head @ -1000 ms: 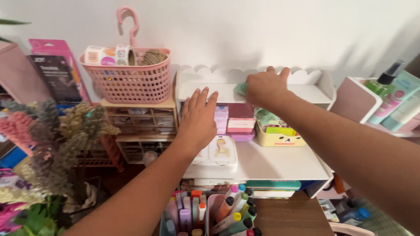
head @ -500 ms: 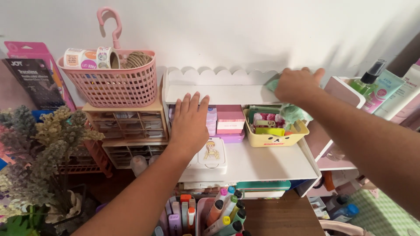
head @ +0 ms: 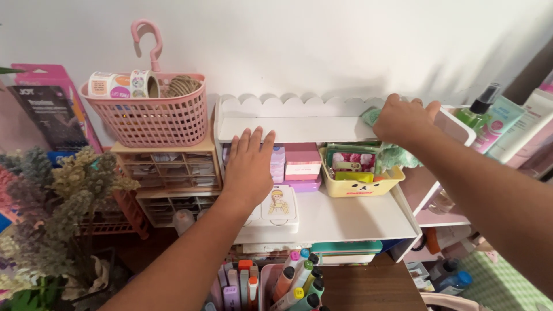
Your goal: The person clears various items from a white desk shelf, including a potted plant, pen holders, and small storage boxes. They then use a green cloth to wipe the shelf surfaces thoroughly.
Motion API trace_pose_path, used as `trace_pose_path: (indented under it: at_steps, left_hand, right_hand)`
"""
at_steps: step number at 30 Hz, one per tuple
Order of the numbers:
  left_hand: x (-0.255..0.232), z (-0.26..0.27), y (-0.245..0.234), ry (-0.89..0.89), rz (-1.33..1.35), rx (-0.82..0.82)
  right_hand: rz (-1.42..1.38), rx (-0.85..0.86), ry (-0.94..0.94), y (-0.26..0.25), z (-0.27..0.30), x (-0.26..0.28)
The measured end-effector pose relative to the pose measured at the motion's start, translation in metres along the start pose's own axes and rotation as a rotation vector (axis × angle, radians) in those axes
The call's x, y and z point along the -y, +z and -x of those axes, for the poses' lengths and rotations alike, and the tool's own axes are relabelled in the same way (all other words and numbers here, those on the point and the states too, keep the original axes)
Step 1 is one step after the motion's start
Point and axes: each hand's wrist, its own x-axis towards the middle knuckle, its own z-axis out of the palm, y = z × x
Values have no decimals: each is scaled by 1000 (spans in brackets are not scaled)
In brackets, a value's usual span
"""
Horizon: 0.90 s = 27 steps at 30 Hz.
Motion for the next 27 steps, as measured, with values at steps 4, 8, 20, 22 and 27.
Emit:
trace_pose_path:
  at_steps: [4,8,20,22,27]
  left_hand:
    - [0,0,1,2,2,-2]
    - [1,1,3,7,9,-20]
    - [2,5,4,29,38,-69]
    - [2,5,4,26,37,-65]
    - [2,5,4,29,15,-59]
  right_hand:
    - [13,-19,-14,-3,19,-4]
    - [-12,-22,-15,-3,42,-11]
    - [-37,-32,-28,8,21,-10]
    - [-42,-31,-19,9,12,-9]
    - [-101,43,60,2,-14,-2]
